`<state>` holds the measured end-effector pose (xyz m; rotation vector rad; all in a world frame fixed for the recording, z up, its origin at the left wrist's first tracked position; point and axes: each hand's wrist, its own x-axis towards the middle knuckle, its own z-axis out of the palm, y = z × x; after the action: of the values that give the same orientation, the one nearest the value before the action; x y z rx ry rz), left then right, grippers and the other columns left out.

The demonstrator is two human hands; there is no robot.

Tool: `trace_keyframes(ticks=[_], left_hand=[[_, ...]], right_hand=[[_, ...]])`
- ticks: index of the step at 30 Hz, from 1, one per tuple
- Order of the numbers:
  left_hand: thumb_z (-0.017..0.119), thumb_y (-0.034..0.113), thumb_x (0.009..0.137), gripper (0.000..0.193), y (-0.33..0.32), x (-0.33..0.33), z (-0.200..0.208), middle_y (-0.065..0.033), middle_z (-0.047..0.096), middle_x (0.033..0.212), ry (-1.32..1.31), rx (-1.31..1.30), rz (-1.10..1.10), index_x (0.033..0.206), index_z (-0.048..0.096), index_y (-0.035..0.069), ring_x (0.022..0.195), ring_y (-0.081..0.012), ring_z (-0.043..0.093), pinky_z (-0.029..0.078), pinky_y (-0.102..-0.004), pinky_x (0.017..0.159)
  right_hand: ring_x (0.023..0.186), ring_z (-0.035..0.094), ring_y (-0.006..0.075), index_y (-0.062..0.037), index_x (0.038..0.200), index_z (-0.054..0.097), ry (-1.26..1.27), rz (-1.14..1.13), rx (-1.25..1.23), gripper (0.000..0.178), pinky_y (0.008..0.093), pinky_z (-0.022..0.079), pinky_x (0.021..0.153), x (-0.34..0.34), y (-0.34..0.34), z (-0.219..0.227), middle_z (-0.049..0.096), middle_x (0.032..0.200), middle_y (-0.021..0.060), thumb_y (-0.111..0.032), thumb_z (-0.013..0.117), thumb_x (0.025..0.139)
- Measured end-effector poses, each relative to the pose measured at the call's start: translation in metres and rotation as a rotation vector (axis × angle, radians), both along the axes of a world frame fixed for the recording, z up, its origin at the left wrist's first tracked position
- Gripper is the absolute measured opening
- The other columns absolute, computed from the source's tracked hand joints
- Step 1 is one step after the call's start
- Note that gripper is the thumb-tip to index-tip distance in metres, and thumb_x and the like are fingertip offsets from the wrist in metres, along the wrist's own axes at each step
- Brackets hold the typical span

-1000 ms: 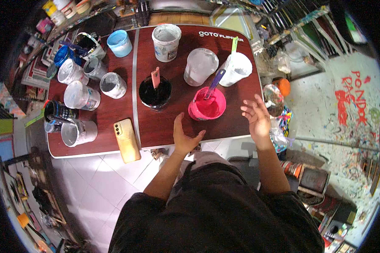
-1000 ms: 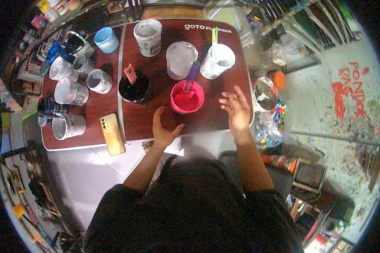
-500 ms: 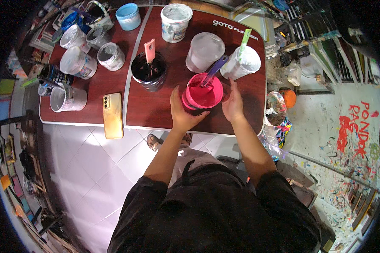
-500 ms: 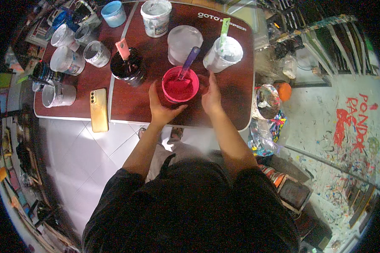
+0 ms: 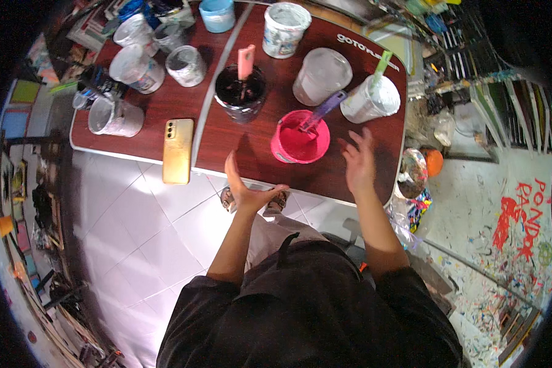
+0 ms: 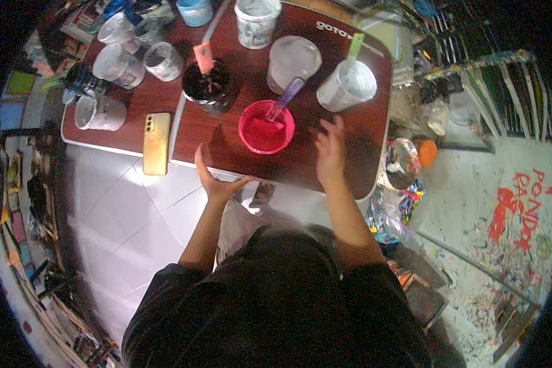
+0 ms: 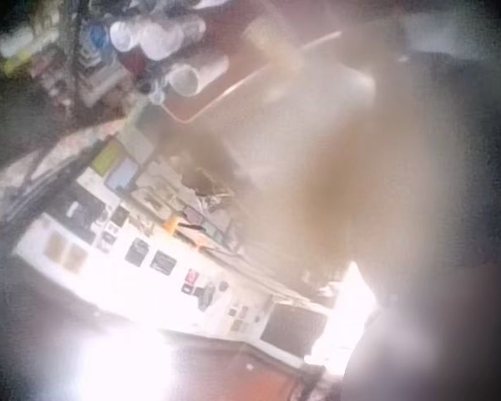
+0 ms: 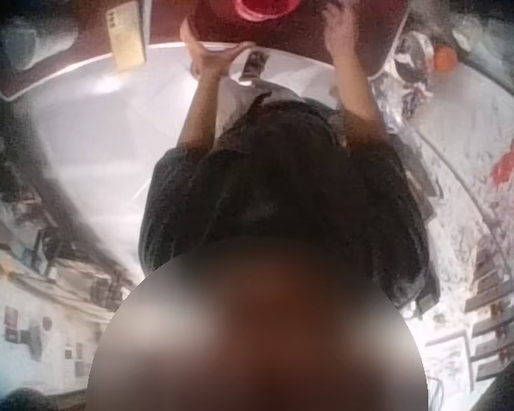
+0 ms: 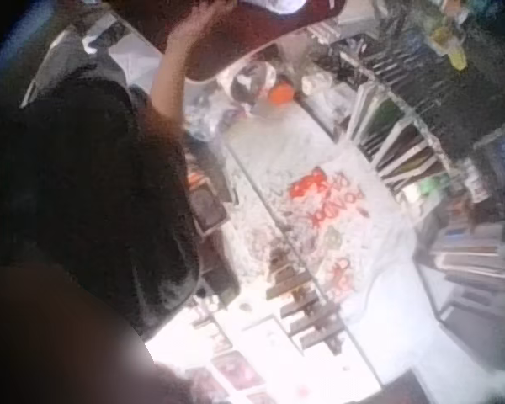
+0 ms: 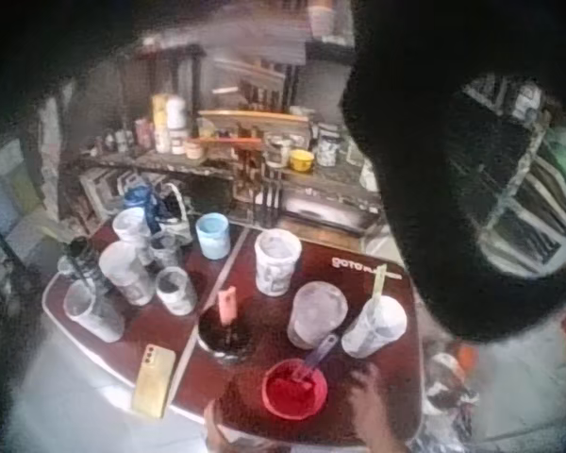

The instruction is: The person stirs pink paint in a plastic cup using a stirrer, then stirs black paint in a separate container. The person also briefly handles a smartphone and places it on the table.

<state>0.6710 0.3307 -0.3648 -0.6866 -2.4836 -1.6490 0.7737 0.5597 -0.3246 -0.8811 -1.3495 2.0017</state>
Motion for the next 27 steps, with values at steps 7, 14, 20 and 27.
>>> trace_keyframes(ticks=[7, 14, 20, 27], left_hand=[[0.081, 0.063, 0.028, 0.138, -0.088, -0.028, 0.023, -0.0237, 0.038, 0.130, 0.159, -0.069, 0.318, 0.133, 0.025, -0.006, 0.121, -0.0356, 0.039, 0.032, -0.0442, 0.101], [0.078, 0.066, 0.028, 0.138, -0.177, -0.033, 0.062, -0.0247, 0.039, 0.127, 0.233, -0.125, 0.567, 0.132, 0.025, -0.007, 0.119, -0.0392, 0.040, 0.035, -0.0444, 0.098], [0.081, 0.062, 0.031, 0.133, -0.299, 0.002, 0.070, -0.0221, 0.039, 0.129, 0.196, -0.205, 0.924, 0.132, 0.027, -0.005, 0.121, -0.0343, 0.040, 0.033, -0.0423, 0.101], [0.085, 0.049, 0.043, 0.113, -0.461, 0.032, 0.080, -0.0189, 0.046, 0.126, 0.194, -0.231, 1.336, 0.129, 0.035, -0.004, 0.119, -0.0307, 0.044, 0.036, -0.0403, 0.099]], right_hand=[[0.103, 0.055, 0.0334, -0.0032, 0.138, 0.022, 0.061, -0.069, 0.438, 0.057, 0.0400, 0.043, 0.089, 0.033, 0.000, 0.051, 0.041, 0.127, 0.0216, -0.030, 0.041, 0.092], [0.095, 0.056, 0.0315, 0.0051, 0.137, 0.021, 0.449, 0.266, 0.707, 0.058, 0.0390, 0.047, 0.083, -0.034, -0.071, 0.086, 0.043, 0.124, 0.0257, -0.027, 0.034, 0.091], [0.088, 0.057, 0.0295, 0.0076, 0.137, 0.016, 0.595, 0.689, 0.572, 0.062, 0.0372, 0.046, 0.081, -0.111, -0.176, 0.103, 0.045, 0.120, 0.0267, -0.024, 0.036, 0.088], [0.084, 0.058, 0.0231, 0.0057, 0.136, 0.021, 0.531, 0.945, 0.368, 0.052, 0.0331, 0.045, 0.080, -0.181, -0.308, 0.091, 0.050, 0.114, 0.0217, -0.016, 0.037, 0.092]])
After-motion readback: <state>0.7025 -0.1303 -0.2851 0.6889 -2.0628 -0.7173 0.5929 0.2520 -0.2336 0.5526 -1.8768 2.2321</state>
